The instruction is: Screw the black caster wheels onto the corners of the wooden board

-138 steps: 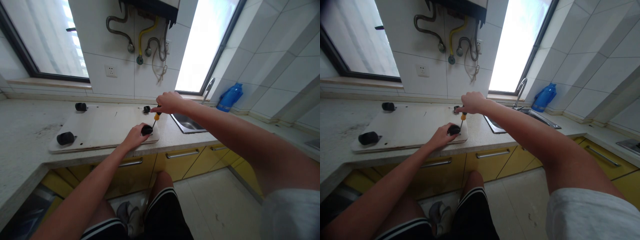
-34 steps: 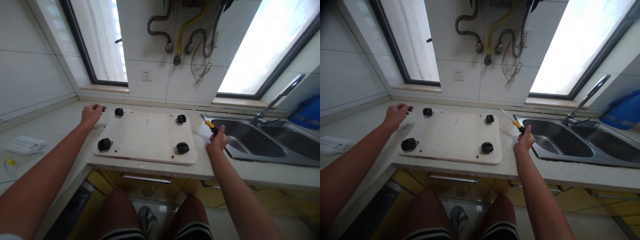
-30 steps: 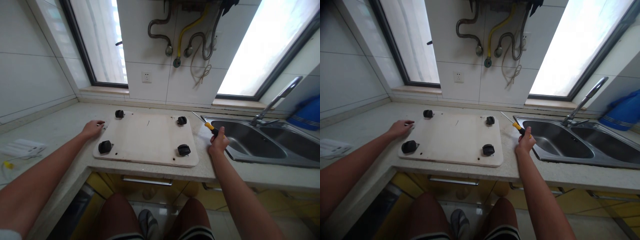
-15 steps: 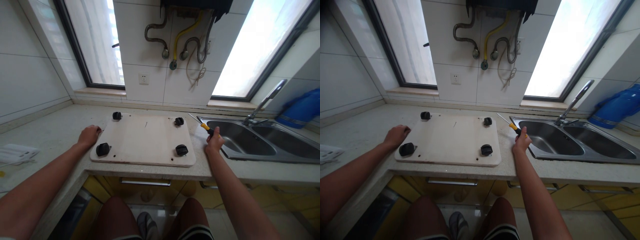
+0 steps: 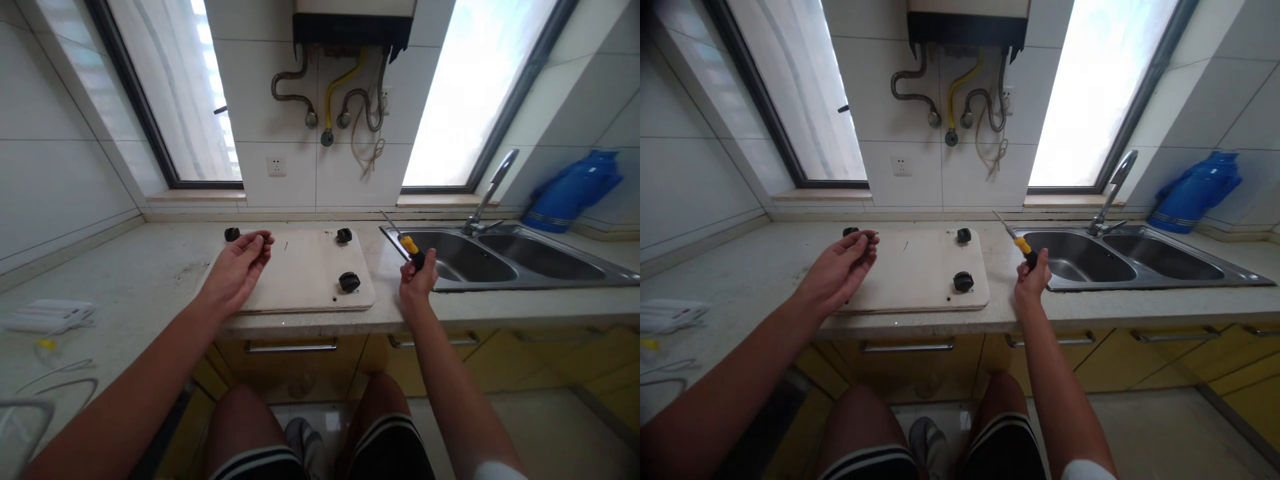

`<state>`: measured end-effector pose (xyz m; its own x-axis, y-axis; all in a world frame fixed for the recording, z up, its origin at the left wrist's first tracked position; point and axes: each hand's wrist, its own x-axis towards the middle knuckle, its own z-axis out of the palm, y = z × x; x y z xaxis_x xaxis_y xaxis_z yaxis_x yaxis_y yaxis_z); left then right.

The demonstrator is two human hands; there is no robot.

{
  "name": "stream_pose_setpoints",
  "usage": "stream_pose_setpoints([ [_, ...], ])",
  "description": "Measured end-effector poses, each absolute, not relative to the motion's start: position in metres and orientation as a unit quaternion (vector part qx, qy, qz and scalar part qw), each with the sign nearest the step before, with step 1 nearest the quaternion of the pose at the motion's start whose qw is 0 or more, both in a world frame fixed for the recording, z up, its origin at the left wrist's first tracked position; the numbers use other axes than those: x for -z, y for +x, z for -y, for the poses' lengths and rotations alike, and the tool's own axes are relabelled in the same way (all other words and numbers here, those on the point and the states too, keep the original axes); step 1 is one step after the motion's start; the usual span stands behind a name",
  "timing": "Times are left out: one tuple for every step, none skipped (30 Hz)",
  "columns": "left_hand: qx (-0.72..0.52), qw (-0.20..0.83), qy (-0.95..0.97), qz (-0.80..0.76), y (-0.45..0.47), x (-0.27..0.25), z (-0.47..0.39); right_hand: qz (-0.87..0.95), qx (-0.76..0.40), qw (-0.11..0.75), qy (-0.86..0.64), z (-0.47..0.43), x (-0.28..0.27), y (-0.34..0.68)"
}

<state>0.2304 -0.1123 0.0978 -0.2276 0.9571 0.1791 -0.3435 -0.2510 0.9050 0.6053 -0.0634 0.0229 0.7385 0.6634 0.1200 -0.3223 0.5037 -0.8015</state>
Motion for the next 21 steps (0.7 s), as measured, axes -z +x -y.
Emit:
stream_pose_setpoints([
  [-0.673,0.503,0.397,-0.371,0.245,-0.098,0.128,0.224,-0.297,0.842,-0.39,0.09,-0.021,0.596],
  [-0.657,0.526,0.4,-0.362,0.258,-0.097,0.143,0.233,-0.297,0.845,-0.379,0.119,-0.016,0.586],
  [-0.64,0.544,0.41,-0.357,0.269,-0.095,0.156,0.235,-0.291,0.85,-0.372,0.148,-0.009,0.574],
  [-0.619,0.554,0.429,-0.353,0.278,-0.094,0.168,0.234,-0.284,0.853,-0.369,0.178,-0.001,0.562],
  [-0.6,0.558,0.453,-0.351,0.286,-0.092,0.178,0.23,-0.276,0.856,-0.371,0.205,0.007,0.551],
  [-0.583,0.558,0.476,-0.35,0.293,-0.091,0.186,0.224,-0.271,0.858,-0.374,0.229,0.014,0.541],
  [-0.569,0.556,0.496,-0.348,0.3,-0.09,0.193,0.218,-0.271,0.858,-0.377,0.248,0.02,0.532],
  [-0.559,0.554,0.511,-0.346,0.306,-0.089,0.199,0.211,-0.277,0.858,-0.377,0.264,0.024,0.526],
  [-0.553,0.553,0.521,-0.344,0.312,-0.089,0.203,0.205,-0.284,0.857,-0.377,0.275,0.027,0.522],
  [-0.548,0.553,0.526,-0.342,0.318,-0.09,0.207,0.2,-0.288,0.857,-0.376,0.282,0.028,0.52],
  [-0.545,0.555,0.529,-0.34,0.324,-0.09,0.21,0.197,-0.29,0.858,-0.375,0.285,0.029,0.52],
  [-0.542,0.558,0.53,-0.337,0.329,-0.091,0.213,0.194,-0.288,0.859,-0.375,0.287,0.028,0.521],
  [-0.539,0.562,0.531,-0.334,0.333,-0.092,0.216,0.193,-0.283,0.861,-0.376,0.288,0.028,0.523],
  [-0.537,0.566,0.531,-0.33,0.336,-0.094,0.218,0.192,-0.277,0.863,-0.376,0.287,0.027,0.525],
  [-0.536,0.57,0.531,-0.325,0.339,-0.095,0.221,0.192,-0.274,0.864,-0.377,0.287,0.027,0.527],
  [-0.536,0.572,0.531,-0.322,0.341,-0.096,0.223,0.192,-0.271,0.865,-0.376,0.286,0.027,0.529],
  [-0.537,0.573,0.529,-0.321,0.342,-0.098,0.226,0.193,-0.267,0.866,-0.375,0.286,0.027,0.53],
  [-0.537,0.574,0.528,-0.321,0.343,-0.099,0.228,0.194,-0.262,0.868,-0.375,0.286,0.028,0.53],
  [-0.538,0.575,0.525,-0.323,0.343,-0.1,0.23,0.197,-0.256,0.869,-0.375,0.286,0.029,0.53],
  [-0.539,0.575,0.522,-0.325,0.343,-0.102,0.232,0.2,-0.252,0.869,-0.376,0.287,0.03,0.53],
  [-0.541,0.576,0.518,-0.328,0.343,-0.103,0.233,0.203,-0.248,0.869,-0.377,0.287,0.031,0.53],
])
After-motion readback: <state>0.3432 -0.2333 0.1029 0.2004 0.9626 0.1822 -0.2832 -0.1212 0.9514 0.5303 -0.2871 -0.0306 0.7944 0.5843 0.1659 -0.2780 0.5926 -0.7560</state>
